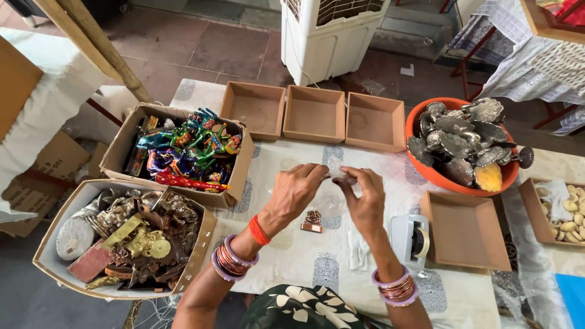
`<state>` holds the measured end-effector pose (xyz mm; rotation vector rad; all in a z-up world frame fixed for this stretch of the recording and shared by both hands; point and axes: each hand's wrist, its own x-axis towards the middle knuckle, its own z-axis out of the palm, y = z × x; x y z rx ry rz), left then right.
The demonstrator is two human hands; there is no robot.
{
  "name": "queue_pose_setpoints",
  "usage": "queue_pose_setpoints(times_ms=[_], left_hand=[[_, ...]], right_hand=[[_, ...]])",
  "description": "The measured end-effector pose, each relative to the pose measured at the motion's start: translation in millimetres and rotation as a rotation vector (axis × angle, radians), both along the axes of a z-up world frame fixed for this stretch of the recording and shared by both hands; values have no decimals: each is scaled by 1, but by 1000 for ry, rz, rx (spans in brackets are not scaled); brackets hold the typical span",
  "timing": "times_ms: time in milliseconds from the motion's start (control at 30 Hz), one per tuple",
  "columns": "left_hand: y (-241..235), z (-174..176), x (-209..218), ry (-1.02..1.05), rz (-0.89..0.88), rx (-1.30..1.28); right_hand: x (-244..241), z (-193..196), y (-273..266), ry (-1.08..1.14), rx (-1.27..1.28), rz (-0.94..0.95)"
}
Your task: The person wipes a small brown figurine with a cloth and then wraps it in bubble wrap.
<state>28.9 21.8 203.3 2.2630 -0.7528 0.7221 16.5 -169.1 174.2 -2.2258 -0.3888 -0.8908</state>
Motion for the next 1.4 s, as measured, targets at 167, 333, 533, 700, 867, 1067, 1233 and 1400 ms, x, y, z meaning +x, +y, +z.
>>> queue_pose_setpoints(times_ms=[167, 333, 533, 700, 867, 1067, 1233, 1400], left_hand=[[9, 7, 14, -126, -47, 114], [4, 9, 31, -285, -52, 141], [2, 15, 33, -335, 1, 167], [1, 16, 30, -465, -7, 192], [-4, 19, 29, -499, -60, 227], [0, 22, 31, -556, -73, 289], [2, 12, 34, -664, -101, 344], [5, 3, 34, -702, -108, 327]], right_hand=[[18, 2, -25, 178, 301, 223], [35, -9, -37, 392, 663, 323], [44, -32, -47, 458, 907, 360], [20, 11, -26, 308, 708, 350], [8, 54, -10, -79, 52, 86], [29, 22, -35, 332, 412, 310], [41, 0, -46, 560, 810, 506], [48, -21, -47, 566, 1032, 538]])
